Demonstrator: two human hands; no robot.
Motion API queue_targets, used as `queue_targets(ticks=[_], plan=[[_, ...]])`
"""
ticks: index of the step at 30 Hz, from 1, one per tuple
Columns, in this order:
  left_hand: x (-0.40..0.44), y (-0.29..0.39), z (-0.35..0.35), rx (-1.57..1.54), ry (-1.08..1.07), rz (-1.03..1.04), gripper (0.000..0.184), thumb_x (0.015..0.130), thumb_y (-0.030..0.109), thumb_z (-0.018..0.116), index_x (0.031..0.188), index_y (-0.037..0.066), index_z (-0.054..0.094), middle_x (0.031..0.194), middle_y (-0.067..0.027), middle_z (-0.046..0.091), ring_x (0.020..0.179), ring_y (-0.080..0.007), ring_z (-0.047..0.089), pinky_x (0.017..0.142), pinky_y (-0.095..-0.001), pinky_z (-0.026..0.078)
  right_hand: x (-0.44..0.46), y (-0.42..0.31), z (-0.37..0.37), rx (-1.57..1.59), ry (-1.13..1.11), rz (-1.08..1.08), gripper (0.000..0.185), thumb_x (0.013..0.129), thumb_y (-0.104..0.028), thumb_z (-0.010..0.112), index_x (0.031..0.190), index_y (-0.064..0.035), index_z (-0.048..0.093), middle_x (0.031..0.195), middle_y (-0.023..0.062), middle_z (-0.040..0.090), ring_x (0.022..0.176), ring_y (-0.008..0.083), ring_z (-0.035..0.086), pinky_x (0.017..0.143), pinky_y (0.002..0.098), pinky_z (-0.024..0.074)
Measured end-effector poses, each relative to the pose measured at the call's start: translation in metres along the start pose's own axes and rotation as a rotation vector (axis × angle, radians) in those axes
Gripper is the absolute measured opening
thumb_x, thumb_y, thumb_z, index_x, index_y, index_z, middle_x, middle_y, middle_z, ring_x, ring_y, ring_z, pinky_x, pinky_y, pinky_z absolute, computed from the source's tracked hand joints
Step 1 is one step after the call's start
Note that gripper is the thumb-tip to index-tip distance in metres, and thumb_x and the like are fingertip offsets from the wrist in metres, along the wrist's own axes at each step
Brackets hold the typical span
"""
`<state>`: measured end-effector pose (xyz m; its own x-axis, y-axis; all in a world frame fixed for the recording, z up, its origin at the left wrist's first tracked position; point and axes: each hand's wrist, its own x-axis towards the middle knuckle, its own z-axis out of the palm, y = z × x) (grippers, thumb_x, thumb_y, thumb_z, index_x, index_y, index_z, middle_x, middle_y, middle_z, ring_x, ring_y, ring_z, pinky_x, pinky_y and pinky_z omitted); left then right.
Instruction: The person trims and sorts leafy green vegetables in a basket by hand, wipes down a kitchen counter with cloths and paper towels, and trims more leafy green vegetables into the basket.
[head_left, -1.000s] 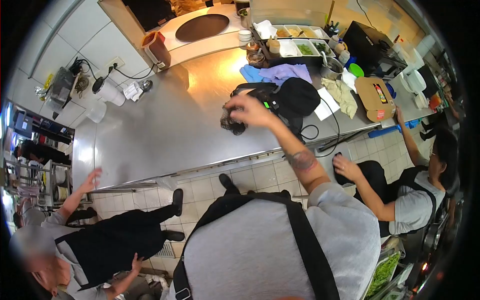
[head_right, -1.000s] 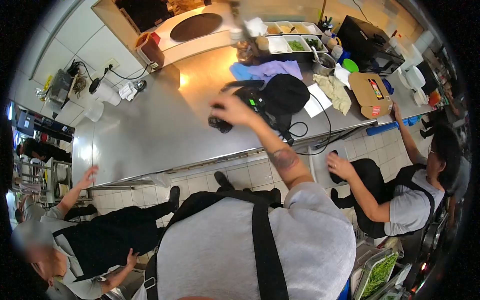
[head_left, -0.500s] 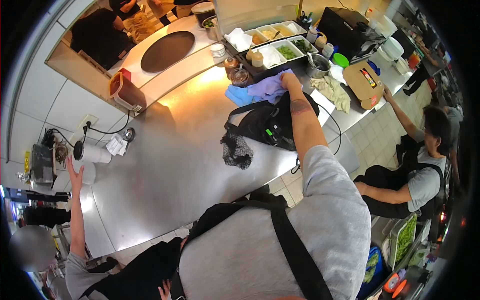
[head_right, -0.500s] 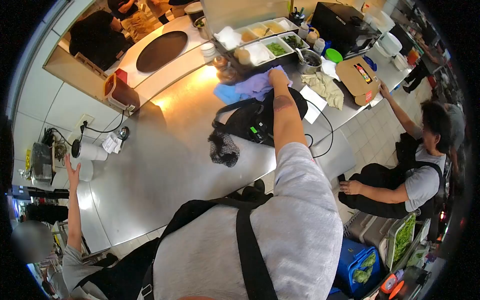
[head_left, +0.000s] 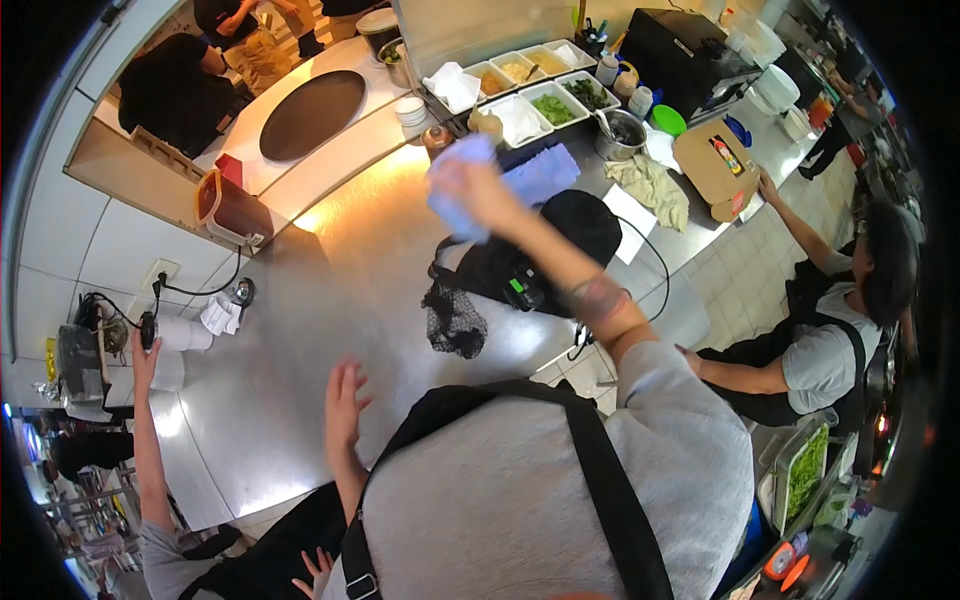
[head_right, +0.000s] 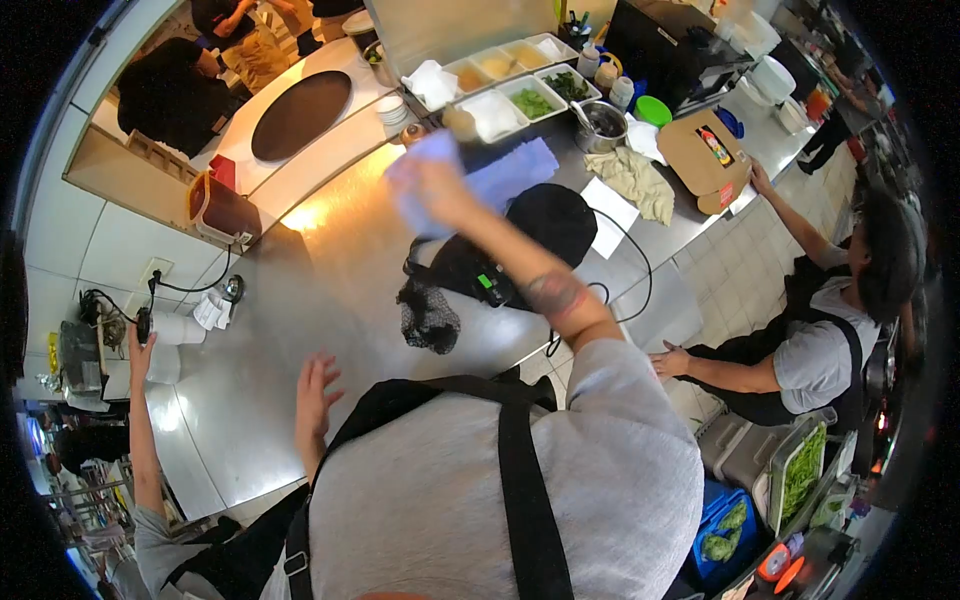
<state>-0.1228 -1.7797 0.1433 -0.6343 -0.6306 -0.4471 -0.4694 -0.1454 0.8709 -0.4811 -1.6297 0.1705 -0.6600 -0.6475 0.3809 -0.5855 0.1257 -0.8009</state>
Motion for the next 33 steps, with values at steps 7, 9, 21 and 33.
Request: queue_targets(ticks=[7, 9, 21, 33], plan=[[0.046, 0.017, 0.088, -0.859, -0.104, -0.08, 0.039, 0.097, 0.038, 0.036, 0.116, 0.007, 0.051, 0.111, -0.0087, 0.057, 0.1, -0.0227, 0.056, 0.088, -0.0394, 0.047, -0.104, -0.09, 0.111, 0.169, -0.398, -0.192, 0.023, 0.087, -0.022, 0.053, 0.095, -0.0018, 0.059, 0.097, 0.0211, 0.06, 0.09, 0.0382, 0.056, 0.078, 0.0447, 0.0451], [0.045, 0.01, 0.094, -0.859, -0.035, -0.049, 0.036, 0.097, 0.035, 0.035, 0.111, 0.006, 0.052, 0.107, -0.009, 0.058, 0.099, -0.0229, 0.057, 0.086, -0.0379, 0.048, -0.102, -0.102, 0.097, 0.155, -0.574, 0.0, 0.023, 0.088, -0.022, 0.05, 0.095, -0.0016, 0.059, 0.097, 0.0214, 0.059, 0.09, 0.0389, 0.056, 0.077, 0.0451, 0.045], [0.067, -0.012, 0.018, 0.878, 0.345, -0.031, 0.05, 0.088, 0.045, 0.05, 0.123, 0.01, 0.049, 0.127, -0.0175, 0.046, 0.113, -0.035, 0.046, 0.092, -0.0517, 0.037, 0.002, 0.031, -0.024, -0.191, -0.295, -0.176, 0.027, 0.075, -0.009, 0.06, 0.101, -0.0038, 0.063, 0.097, 0.0171, 0.062, 0.094, 0.0333, 0.058, 0.082, 0.041, 0.0462], [0.089, -0.111, 0.059, 1.058, 0.629, 0.156, 0.057, 0.089, 0.034, 0.046, 0.142, 0.019, 0.032, 0.152, -0.0158, 0.009, 0.136, -0.0426, 0.015, 0.096, -0.0735, 0.009, 0.078, 0.197, -0.145, -0.726, -0.382, 0.092, 0.03, 0.064, -0.01, 0.075, 0.093, -0.0147, 0.07, 0.1, 0.0114, 0.06, 0.097, 0.0299, 0.058, 0.086, 0.0371, 0.047]])
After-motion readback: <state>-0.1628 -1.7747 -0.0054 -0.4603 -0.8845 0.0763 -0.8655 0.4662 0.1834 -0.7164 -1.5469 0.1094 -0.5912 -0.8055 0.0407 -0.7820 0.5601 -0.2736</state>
